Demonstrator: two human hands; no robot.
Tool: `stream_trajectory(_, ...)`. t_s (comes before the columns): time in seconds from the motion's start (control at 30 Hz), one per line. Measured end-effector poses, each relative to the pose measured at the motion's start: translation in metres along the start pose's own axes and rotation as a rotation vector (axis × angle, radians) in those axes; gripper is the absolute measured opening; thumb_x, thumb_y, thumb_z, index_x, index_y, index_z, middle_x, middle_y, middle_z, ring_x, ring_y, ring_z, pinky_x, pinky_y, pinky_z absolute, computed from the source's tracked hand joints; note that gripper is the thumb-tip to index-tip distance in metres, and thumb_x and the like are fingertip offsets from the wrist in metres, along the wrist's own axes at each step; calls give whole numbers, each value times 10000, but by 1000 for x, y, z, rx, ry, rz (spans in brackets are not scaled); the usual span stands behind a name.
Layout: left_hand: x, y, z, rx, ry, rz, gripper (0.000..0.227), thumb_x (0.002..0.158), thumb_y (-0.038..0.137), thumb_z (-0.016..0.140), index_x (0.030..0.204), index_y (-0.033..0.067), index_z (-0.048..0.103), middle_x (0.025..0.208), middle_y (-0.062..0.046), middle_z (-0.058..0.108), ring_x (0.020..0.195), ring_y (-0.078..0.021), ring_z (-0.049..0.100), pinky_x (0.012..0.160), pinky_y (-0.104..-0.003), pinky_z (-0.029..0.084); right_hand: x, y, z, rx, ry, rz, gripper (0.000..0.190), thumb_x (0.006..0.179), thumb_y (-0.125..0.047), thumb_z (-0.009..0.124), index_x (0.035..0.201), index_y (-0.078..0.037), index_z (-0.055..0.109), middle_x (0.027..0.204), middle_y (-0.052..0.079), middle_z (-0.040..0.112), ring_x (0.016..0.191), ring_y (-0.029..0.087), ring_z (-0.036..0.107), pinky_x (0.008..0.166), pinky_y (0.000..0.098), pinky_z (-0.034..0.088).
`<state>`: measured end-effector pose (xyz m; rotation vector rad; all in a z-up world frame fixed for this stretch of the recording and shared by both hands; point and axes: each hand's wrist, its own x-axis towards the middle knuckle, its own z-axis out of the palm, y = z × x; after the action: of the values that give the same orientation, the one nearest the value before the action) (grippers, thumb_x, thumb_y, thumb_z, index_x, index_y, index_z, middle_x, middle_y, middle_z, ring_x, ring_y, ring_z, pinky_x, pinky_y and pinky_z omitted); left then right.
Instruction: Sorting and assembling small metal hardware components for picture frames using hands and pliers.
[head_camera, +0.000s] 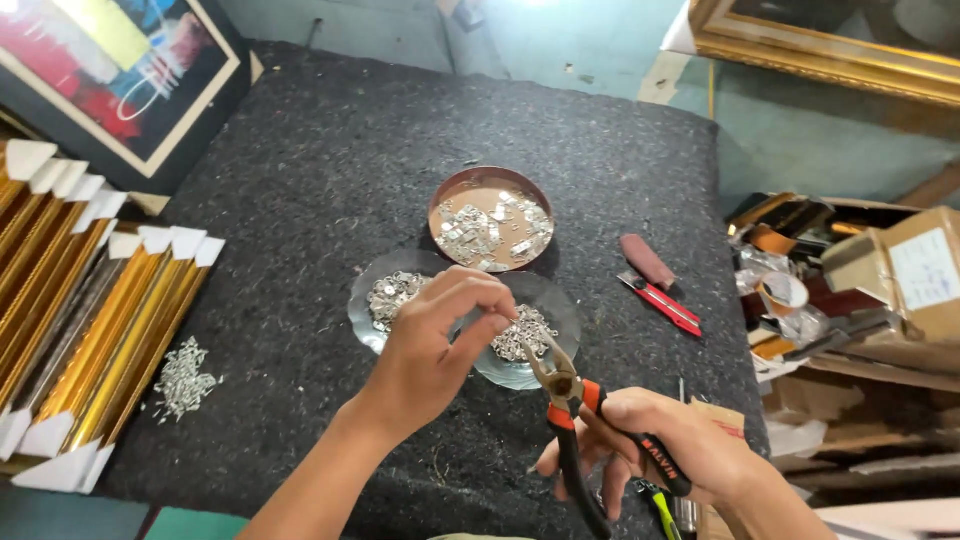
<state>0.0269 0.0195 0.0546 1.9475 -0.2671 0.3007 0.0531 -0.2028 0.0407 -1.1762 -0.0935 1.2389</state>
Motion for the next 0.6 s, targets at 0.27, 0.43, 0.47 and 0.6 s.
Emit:
stream_trajectory(0.27, -9, 5, 2, 44, 15, 88, 260, 881, 291, 411, 839, 104, 586, 861, -19, 596, 866, -163, 553, 767, -298, 416, 1, 1, -9, -44, -98, -2, 580, 775, -334, 404, 885, 206, 587, 815, 344, 658, 615, 369, 651, 385, 313, 485)
stream_trajectory(0.43, -14, 5, 0, 59, 12, 83, 263, 886, 309, 412, 840, 130, 598, 879, -7, 606, 897, -171, 555, 807, -325, 404, 1, -3, -7, -138, -185, -34, 604, 741, -381, 457, 827, 194, 616, 700, 344, 658, 522, 321, 642, 344, 273, 456)
stream_trajectory(0.47, -15, 6, 0, 44, 8, 81, 274, 885, 318, 410, 841, 126, 599, 874, -7, 607, 895, -169, 556, 806, -321, 406, 1, 1, -9, -90, -165, -59, 470, 766, -334, 455, 729, 127, 539, 748, 339, 654, 558, 383, 651, 338, 286, 443)
stream_trajectory(0.6, -17, 12, -2, -50, 43, 15, 214, 855, 258, 477, 823, 94, 611, 837, -14, 610, 839, -138, 565, 755, -269, 433, 0, -2, 0, -72, -182, -104, 478, 773, -328, 469, 766, 145, 542, 825, 315, 660, 625, 420, 666, 317, 295, 446)
